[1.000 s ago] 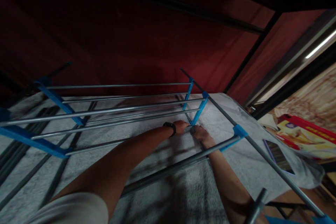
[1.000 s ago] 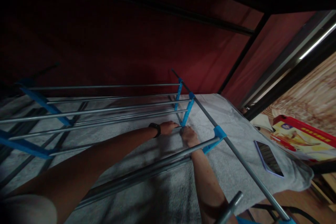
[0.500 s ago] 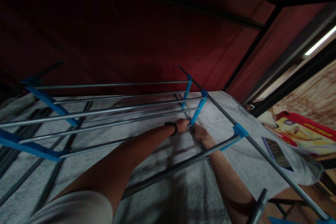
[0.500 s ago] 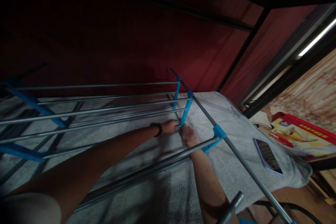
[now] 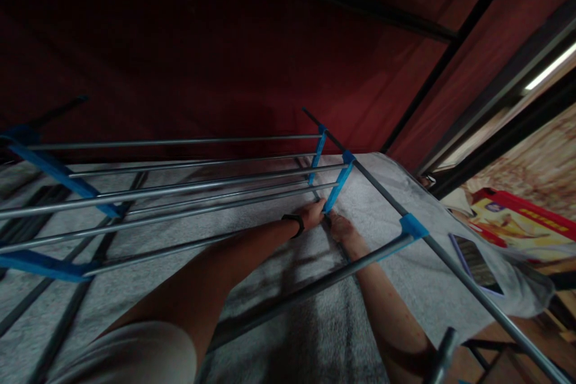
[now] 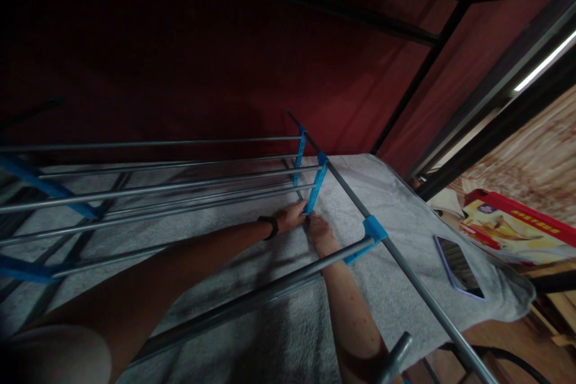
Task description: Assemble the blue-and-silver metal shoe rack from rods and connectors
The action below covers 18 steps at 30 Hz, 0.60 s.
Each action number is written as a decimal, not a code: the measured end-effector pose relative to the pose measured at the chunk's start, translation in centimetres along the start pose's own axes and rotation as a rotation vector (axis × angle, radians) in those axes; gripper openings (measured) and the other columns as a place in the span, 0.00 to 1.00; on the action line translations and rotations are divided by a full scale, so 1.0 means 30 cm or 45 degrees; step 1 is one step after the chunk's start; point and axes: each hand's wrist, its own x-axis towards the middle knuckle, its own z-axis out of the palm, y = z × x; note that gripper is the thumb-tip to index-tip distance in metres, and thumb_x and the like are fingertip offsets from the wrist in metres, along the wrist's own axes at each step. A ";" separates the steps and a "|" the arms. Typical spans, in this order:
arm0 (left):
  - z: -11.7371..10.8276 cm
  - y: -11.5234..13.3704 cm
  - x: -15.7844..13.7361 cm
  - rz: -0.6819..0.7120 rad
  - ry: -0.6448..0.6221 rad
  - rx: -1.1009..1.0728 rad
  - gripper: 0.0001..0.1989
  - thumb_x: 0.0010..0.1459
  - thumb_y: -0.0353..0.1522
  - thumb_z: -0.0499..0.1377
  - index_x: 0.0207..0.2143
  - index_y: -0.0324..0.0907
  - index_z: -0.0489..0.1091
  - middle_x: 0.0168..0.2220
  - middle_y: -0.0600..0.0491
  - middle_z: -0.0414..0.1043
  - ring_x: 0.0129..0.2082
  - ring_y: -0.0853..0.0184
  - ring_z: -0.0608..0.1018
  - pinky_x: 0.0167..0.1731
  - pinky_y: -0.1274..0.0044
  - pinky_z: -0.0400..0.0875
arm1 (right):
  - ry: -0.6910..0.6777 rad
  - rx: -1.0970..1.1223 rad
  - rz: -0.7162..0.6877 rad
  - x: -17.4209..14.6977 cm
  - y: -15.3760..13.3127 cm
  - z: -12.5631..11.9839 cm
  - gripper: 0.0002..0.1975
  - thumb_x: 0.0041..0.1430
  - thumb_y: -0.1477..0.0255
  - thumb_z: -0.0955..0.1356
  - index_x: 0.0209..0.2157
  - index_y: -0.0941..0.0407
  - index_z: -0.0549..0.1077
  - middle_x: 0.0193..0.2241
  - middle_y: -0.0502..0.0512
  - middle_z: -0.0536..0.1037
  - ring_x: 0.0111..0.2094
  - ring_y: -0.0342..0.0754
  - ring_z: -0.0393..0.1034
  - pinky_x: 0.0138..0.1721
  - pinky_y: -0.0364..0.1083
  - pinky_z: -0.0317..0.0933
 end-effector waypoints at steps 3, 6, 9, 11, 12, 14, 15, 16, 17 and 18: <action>0.002 -0.004 0.012 0.037 0.002 0.016 0.12 0.62 0.26 0.56 0.48 0.42 0.69 0.46 0.47 0.79 0.47 0.59 0.80 0.51 0.70 0.74 | -0.003 -0.007 0.010 0.003 -0.003 -0.004 0.25 0.75 0.78 0.56 0.68 0.60 0.66 0.56 0.65 0.80 0.57 0.50 0.77 0.56 0.41 0.67; 0.006 -0.011 0.027 0.048 0.011 0.025 0.11 0.62 0.26 0.55 0.46 0.42 0.70 0.46 0.47 0.78 0.48 0.59 0.80 0.52 0.70 0.74 | -0.003 -0.028 0.019 0.007 -0.007 -0.002 0.25 0.74 0.79 0.57 0.68 0.61 0.67 0.56 0.66 0.80 0.57 0.50 0.77 0.57 0.41 0.66; 0.008 -0.018 0.037 0.054 0.010 0.034 0.09 0.63 0.26 0.55 0.44 0.42 0.70 0.44 0.48 0.79 0.47 0.60 0.80 0.52 0.70 0.74 | -0.004 -0.051 0.030 0.007 -0.011 0.002 0.27 0.71 0.81 0.58 0.68 0.62 0.66 0.56 0.67 0.80 0.58 0.51 0.76 0.57 0.42 0.66; 0.006 -0.021 0.038 0.060 0.008 0.035 0.08 0.63 0.26 0.55 0.43 0.42 0.70 0.43 0.48 0.79 0.47 0.60 0.80 0.52 0.70 0.74 | -0.003 -0.060 0.027 0.003 -0.013 0.003 0.28 0.71 0.81 0.58 0.69 0.62 0.65 0.56 0.66 0.80 0.59 0.50 0.75 0.58 0.42 0.66; 0.006 -0.021 0.038 0.062 0.009 0.034 0.08 0.63 0.26 0.55 0.43 0.42 0.71 0.44 0.48 0.79 0.47 0.59 0.80 0.52 0.70 0.74 | -0.003 -0.063 0.025 0.001 -0.013 0.002 0.28 0.71 0.81 0.57 0.70 0.62 0.64 0.57 0.66 0.80 0.59 0.50 0.75 0.58 0.42 0.66; 0.005 -0.021 0.036 0.067 0.013 0.028 0.09 0.63 0.26 0.56 0.44 0.42 0.71 0.45 0.47 0.79 0.48 0.59 0.80 0.53 0.70 0.74 | -0.003 -0.063 0.023 -0.003 -0.012 -0.001 0.27 0.72 0.81 0.56 0.69 0.62 0.65 0.58 0.66 0.79 0.59 0.50 0.75 0.58 0.42 0.66; 0.005 -0.021 0.035 0.069 0.015 0.023 0.09 0.63 0.26 0.56 0.45 0.42 0.71 0.46 0.47 0.79 0.49 0.59 0.80 0.53 0.70 0.74 | -0.005 -0.062 0.019 -0.004 -0.010 -0.003 0.27 0.73 0.80 0.56 0.69 0.62 0.65 0.58 0.66 0.79 0.59 0.50 0.75 0.57 0.42 0.66; 0.006 -0.021 0.034 0.072 0.017 0.018 0.10 0.63 0.26 0.56 0.46 0.42 0.71 0.47 0.47 0.79 0.49 0.59 0.80 0.54 0.70 0.74 | -0.004 -0.056 0.013 -0.006 -0.009 -0.005 0.26 0.73 0.79 0.57 0.69 0.61 0.65 0.59 0.65 0.79 0.59 0.50 0.75 0.57 0.42 0.66; 0.007 -0.021 0.035 0.074 0.017 0.014 0.11 0.62 0.26 0.56 0.46 0.42 0.71 0.48 0.47 0.79 0.50 0.59 0.80 0.54 0.70 0.73 | -0.002 -0.045 0.006 -0.007 -0.007 -0.006 0.26 0.73 0.79 0.57 0.69 0.60 0.65 0.59 0.64 0.79 0.59 0.49 0.75 0.57 0.42 0.66; 0.009 -0.021 0.035 0.073 0.017 0.010 0.11 0.62 0.26 0.56 0.46 0.42 0.71 0.48 0.47 0.79 0.50 0.59 0.80 0.54 0.69 0.73 | 0.001 -0.034 0.000 -0.008 -0.005 -0.007 0.26 0.74 0.78 0.57 0.69 0.60 0.65 0.59 0.63 0.79 0.59 0.49 0.75 0.57 0.42 0.66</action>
